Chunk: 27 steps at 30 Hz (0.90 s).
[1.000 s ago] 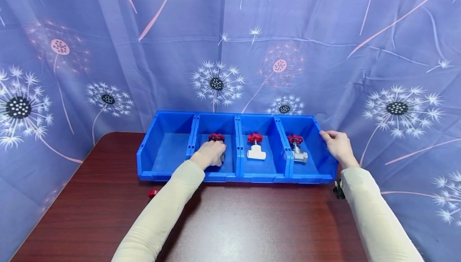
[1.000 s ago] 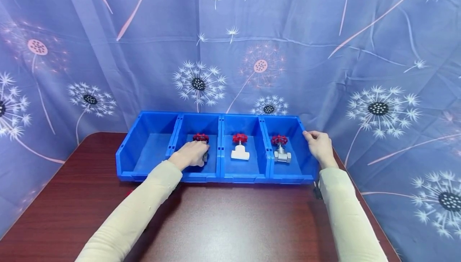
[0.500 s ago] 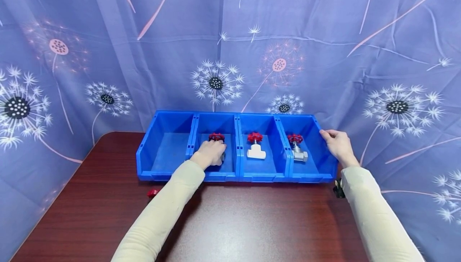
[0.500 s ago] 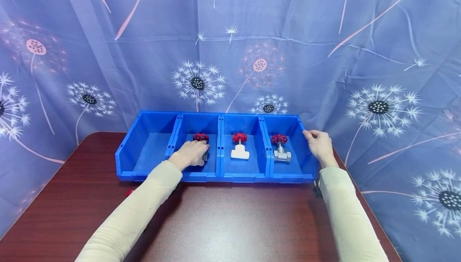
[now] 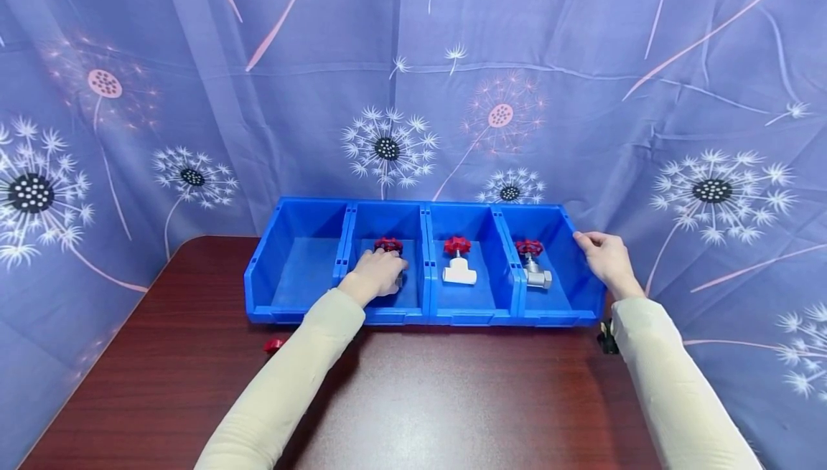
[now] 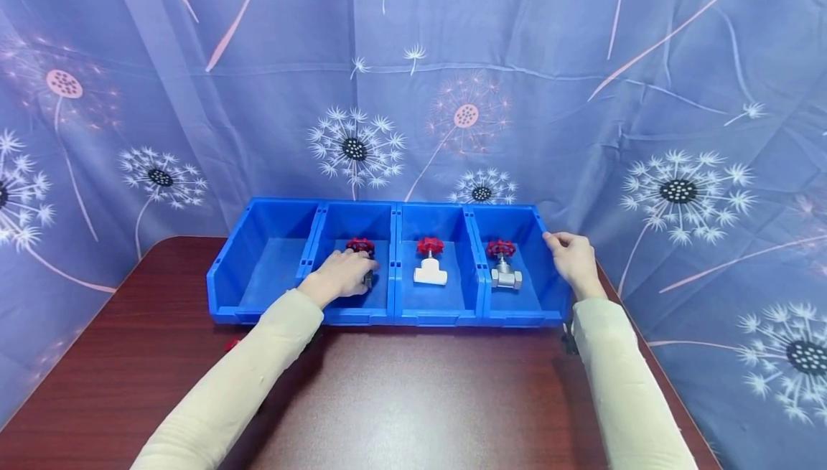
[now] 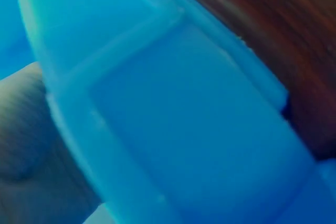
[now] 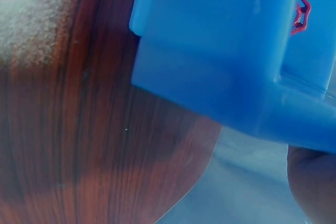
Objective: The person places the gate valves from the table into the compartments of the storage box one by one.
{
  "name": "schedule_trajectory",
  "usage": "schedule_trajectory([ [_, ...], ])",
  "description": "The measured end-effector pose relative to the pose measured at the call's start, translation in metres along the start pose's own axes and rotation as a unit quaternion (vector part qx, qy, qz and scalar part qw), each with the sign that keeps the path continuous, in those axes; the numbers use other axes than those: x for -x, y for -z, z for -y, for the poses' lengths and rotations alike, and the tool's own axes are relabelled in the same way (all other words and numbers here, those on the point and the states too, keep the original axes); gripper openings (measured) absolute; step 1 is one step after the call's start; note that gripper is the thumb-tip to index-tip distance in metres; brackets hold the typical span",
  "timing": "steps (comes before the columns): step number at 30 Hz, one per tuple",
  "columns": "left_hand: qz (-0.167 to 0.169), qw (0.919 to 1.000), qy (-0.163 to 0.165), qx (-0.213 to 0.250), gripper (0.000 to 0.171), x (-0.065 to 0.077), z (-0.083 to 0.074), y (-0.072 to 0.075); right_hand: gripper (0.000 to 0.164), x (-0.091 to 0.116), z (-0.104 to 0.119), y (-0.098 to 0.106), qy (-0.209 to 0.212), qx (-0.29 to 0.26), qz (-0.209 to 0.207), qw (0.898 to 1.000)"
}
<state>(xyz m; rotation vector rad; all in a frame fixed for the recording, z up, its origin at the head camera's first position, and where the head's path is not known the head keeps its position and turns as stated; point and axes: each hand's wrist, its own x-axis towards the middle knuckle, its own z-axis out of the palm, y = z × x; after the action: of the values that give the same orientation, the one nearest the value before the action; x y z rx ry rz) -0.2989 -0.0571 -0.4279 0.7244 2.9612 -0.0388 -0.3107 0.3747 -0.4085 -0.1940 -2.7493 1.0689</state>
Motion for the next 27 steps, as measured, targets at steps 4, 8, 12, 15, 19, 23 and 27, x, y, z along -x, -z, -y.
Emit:
schedule_trajectory([
  [4,0.008,0.9999,0.007,0.012,0.048,0.002,-0.002,0.005,0.059,0.0,0.0,0.0,0.002,0.002,-0.001,1.0],
  [8,0.009,0.9996,0.012,0.024,0.055,0.006,-0.003,0.012,0.059,0.0,0.0,0.0,0.004,0.001,-0.001,1.0],
  [12,0.004,0.999,0.012,0.044,0.061,0.012,-0.003,0.019,0.058,0.0,-0.001,0.0,0.004,0.0,-0.001,1.0],
  [15,-0.004,0.9985,0.006,0.055,0.064,0.017,-0.003,0.024,0.057,0.0,-0.002,0.0,0.002,0.002,-0.003,1.0],
  [19,-0.015,0.9979,0.0,0.063,0.065,0.024,-0.002,0.031,0.058,0.0,-0.002,0.0,0.001,0.002,-0.005,1.0],
  [23,-0.027,0.9977,-0.004,0.062,0.064,0.034,-0.001,0.038,0.058,0.0,-0.001,0.0,0.002,0.003,-0.007,1.0],
  [27,-0.031,0.9978,-0.01,0.058,0.063,0.043,-0.001,0.047,0.056,0.0,0.0,0.0,0.006,0.006,-0.01,1.0],
])
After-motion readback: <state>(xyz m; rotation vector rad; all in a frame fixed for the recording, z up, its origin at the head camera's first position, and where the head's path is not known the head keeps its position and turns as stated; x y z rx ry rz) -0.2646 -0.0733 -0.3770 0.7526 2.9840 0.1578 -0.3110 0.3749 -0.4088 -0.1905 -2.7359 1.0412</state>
